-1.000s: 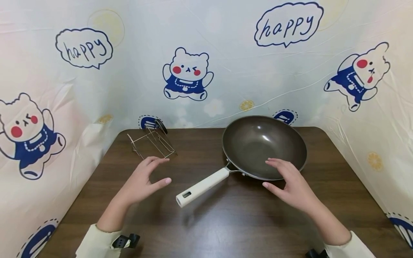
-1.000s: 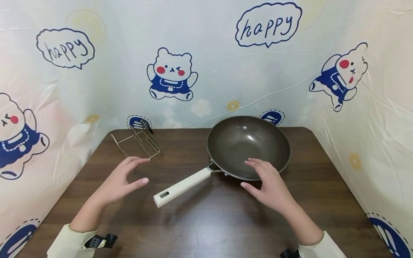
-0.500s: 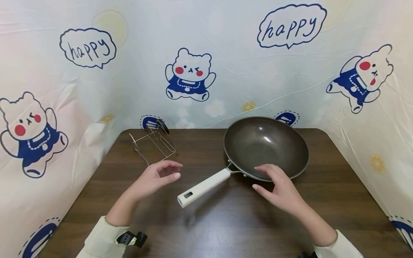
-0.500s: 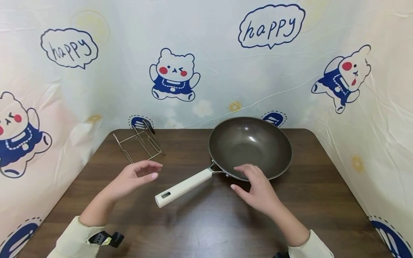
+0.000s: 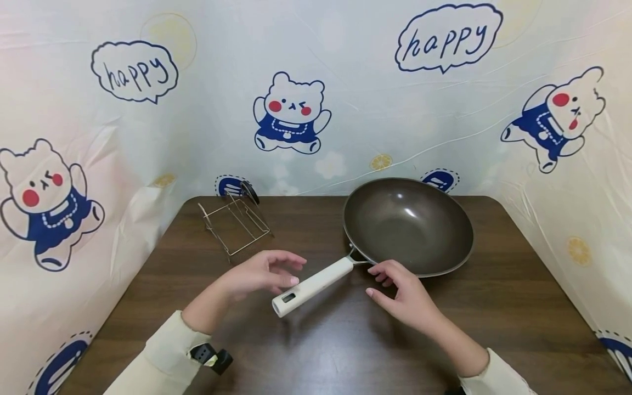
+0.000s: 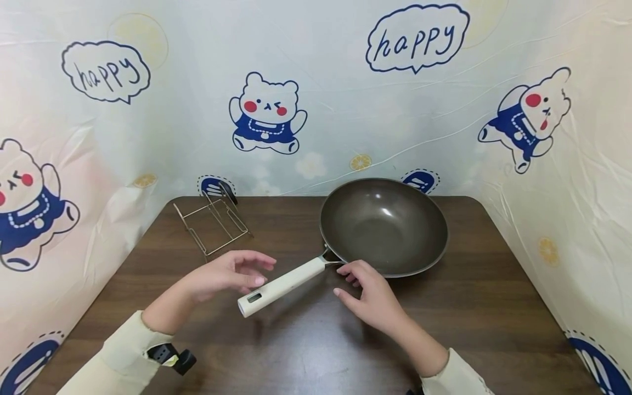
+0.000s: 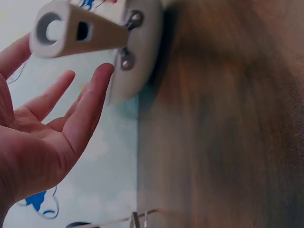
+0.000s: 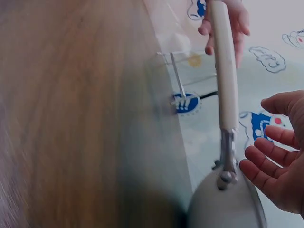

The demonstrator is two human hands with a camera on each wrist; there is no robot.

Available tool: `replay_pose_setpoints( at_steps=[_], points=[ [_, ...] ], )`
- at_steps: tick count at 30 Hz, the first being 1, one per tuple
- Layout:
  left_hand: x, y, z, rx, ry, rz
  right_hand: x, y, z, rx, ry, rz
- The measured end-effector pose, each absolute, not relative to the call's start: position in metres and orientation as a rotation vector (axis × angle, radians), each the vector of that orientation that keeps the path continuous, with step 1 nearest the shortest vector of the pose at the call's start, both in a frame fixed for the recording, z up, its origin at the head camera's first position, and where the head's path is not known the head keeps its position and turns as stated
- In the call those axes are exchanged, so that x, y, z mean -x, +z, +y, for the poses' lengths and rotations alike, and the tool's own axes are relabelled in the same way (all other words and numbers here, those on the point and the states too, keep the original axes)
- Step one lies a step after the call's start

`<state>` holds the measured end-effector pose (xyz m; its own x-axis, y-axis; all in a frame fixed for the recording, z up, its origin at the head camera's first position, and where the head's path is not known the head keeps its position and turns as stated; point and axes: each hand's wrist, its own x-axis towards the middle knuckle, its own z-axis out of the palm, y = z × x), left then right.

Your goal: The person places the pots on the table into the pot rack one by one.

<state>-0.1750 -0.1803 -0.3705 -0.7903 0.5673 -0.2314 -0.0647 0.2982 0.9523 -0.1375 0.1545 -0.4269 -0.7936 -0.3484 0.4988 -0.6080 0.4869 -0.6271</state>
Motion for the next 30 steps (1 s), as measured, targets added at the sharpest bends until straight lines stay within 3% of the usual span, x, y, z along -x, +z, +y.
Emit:
replay_pose_setpoints(
  at_steps=[11,17,23,30],
  points=[
    [0.17,-0.378,-0.169,-0.44,1.503,1.765,0.136,-0.446,0.127,-0.88,1.432,-2.44],
    [0.17,-0.384,-0.17,-0.411,1.558,1.564,0.137,-0.449,0.118,-0.769,1.653,-2.516],
    [0.171,-0.385,-0.168,-0.407,1.547,1.522,0.14,-0.45,0.101,-0.446,2.356,-2.412],
    [0.169,-0.384,-0.167,-0.403,1.554,1.505,0.146,-0.454,0.081,-0.184,3.24,-1.517]
  ],
)
